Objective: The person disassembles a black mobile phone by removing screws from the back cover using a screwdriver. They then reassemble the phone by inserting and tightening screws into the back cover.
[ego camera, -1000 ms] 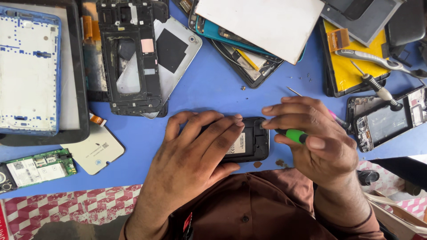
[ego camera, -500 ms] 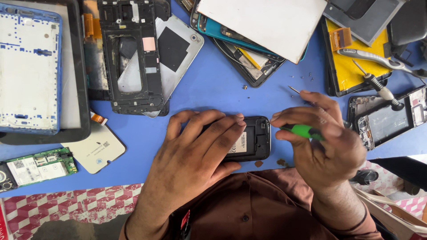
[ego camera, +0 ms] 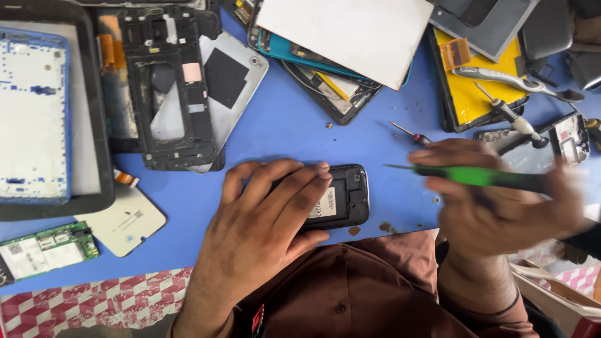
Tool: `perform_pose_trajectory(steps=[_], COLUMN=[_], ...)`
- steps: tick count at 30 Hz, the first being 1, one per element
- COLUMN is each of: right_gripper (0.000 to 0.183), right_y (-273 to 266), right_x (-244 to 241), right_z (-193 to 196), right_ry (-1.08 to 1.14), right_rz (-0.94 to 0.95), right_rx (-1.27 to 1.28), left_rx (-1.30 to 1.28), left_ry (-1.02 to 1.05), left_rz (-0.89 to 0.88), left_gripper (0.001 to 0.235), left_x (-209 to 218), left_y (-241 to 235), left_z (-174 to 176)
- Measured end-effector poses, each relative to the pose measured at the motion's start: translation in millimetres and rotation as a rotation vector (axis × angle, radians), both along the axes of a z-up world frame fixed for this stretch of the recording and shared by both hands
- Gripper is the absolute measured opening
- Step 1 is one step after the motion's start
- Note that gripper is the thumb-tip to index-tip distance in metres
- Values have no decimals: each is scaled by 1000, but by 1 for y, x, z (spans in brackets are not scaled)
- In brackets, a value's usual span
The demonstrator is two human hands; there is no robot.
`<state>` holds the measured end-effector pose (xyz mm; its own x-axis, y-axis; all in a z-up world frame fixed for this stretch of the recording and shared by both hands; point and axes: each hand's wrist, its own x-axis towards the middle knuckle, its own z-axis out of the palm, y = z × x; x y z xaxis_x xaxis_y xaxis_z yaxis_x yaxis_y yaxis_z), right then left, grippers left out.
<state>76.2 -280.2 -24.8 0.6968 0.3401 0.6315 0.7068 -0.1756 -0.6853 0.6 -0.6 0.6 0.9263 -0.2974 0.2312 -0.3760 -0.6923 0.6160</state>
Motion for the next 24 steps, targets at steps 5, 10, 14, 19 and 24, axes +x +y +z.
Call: perform_pose_trajectory(steps=[5,10,14,19,24], right_gripper=[62,65,76,72,64], right_y=[-36,-48,-43,-39,-42], right_x=[-4,-9,-9,-7,-11], right_z=[-21,-27,-28,-31,-34], right_ry=[30,42,-6,-67,-104], right_rz=[-278,-364,-387,-246,-285], right_rx=[55,14,-220,-235,-282], left_rx=[16,43,57,82,88], left_ry=[8,16,29,23,23], left_rz=[-5,-1,5,13,5], left_gripper=[73,71,70,68,68], left_x=[2,4,4,5,6], left_y=[-1,-2,-4,-5,-6], left_z=[0,1,0,-2,-2])
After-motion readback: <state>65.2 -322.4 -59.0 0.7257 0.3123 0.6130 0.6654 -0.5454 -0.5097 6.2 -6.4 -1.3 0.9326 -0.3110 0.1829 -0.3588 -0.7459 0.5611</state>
